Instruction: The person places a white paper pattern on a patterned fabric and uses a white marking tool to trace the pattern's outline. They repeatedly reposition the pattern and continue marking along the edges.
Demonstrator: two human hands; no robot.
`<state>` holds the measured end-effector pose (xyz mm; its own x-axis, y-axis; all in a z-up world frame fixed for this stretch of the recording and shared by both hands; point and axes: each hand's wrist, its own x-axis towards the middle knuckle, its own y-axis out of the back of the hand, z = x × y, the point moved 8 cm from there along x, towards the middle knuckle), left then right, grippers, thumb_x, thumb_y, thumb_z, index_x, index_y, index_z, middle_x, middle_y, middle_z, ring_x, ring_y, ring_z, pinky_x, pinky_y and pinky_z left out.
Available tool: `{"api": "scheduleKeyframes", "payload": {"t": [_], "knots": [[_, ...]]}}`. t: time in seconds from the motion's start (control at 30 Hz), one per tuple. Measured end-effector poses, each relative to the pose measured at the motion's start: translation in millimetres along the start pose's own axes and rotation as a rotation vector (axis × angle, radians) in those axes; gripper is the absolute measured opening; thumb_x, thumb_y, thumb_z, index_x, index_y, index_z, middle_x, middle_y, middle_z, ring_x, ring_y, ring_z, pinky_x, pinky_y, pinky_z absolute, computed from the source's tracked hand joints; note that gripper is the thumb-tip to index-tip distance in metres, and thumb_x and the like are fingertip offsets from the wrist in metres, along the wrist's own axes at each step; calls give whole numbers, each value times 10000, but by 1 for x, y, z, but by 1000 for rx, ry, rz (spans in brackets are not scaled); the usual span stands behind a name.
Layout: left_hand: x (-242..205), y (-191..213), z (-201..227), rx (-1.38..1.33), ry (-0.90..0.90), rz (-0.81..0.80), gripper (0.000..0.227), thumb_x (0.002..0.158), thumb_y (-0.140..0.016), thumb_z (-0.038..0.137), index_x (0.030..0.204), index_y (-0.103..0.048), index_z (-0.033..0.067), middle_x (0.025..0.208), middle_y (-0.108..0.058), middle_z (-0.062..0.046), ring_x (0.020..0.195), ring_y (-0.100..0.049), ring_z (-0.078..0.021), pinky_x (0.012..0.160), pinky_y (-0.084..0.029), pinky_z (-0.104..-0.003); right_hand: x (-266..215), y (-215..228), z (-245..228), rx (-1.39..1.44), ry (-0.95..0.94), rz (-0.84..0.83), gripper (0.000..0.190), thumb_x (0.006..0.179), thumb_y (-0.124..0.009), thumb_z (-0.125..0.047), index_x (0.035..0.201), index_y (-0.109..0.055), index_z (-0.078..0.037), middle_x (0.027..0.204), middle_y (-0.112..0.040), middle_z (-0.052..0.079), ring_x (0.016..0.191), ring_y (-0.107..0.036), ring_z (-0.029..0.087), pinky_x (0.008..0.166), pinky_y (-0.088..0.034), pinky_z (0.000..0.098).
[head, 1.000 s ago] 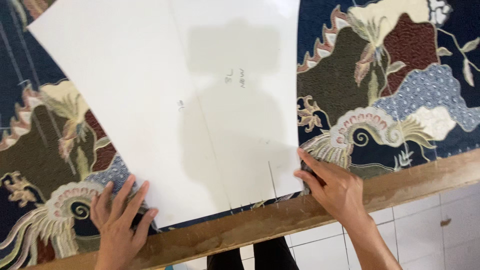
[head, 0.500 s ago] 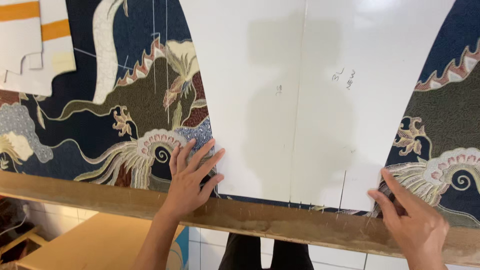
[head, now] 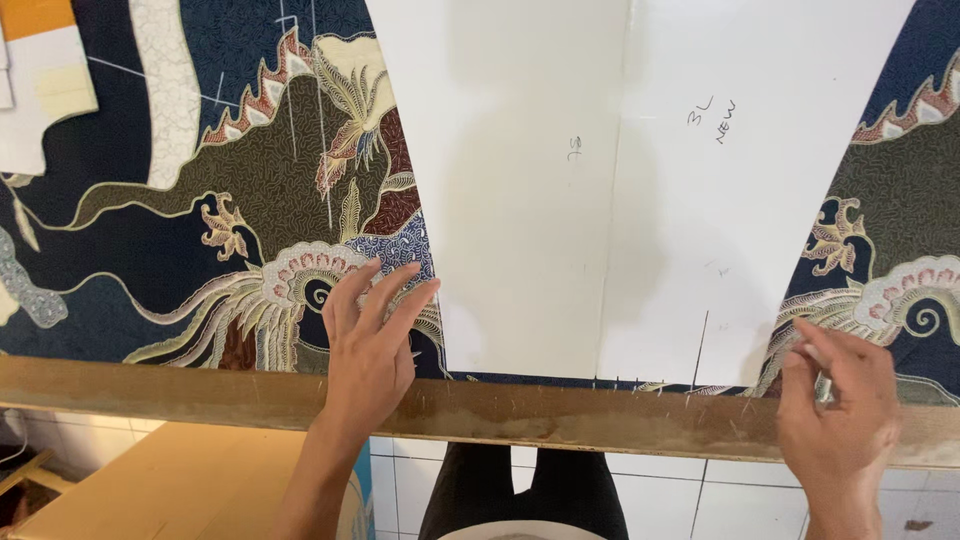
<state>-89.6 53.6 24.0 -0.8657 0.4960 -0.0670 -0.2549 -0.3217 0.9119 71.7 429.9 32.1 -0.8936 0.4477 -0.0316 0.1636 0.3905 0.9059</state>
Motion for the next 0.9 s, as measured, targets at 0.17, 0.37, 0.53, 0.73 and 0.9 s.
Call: {"api": "scheduleKeyframes", "payload": {"t": [0.17, 0.37, 0.53, 0.73, 0.9], "knots": [[-4, -7, 20, -95, -180, 22, 390, 898, -667, 89, 1278, -682, 175, 1369, -592, -32, 1335, -496, -338, 1162, -319, -547, -4, -20, -24, 404, -123, -23, 222, 1035, -608, 75, 1245, -672, 42, 1178, -651, 167, 971, -726, 175, 822, -612, 258], [-2, -44, 73, -281, -386, -154, 401, 938, -688, 138, 1334, -640, 165, 1442, -552, -68, 1422, -470, -335, 1231, -328, -533, -8, -31, -52, 476, -258, -5, 191, 1028, -595, 57, 1192, -690, 36, 1092, -628, 123, 817, -697, 146, 688, -569, 235], [14, -63, 118, -272, -386, -85, 478, 952, -711, 235, 1418, -606, 213, 1482, -548, -35, 1472, -425, -307, 1244, -257, -613, 7, -43, -71, 472, -256, 48, 109, 1021, -646, 23, 1117, -698, 28, 1084, -661, 105, 841, -681, 126, 692, -540, 229], [36, -79, 113, -97, -225, -35, 504, 980, -685, 336, 1469, -589, 255, 1531, -527, 26, 1472, -394, -254, 1209, -191, -659, 30, -74, -68, 690, -244, -11, 83, 1007, -698, -16, 1089, -699, 0, 1021, -722, 81, 890, -679, 110, 792, -569, 244], [41, -72, 120, -63, -189, -24, 478, 969, -671, 335, 1439, -595, 294, 1523, -538, 48, 1454, -416, -252, 1217, -188, -616, 37, -107, -58, 749, -258, -143, 147, 964, -685, -28, 1108, -665, -9, 950, -747, 55, 841, -749, 112, 720, -614, 243]]}}
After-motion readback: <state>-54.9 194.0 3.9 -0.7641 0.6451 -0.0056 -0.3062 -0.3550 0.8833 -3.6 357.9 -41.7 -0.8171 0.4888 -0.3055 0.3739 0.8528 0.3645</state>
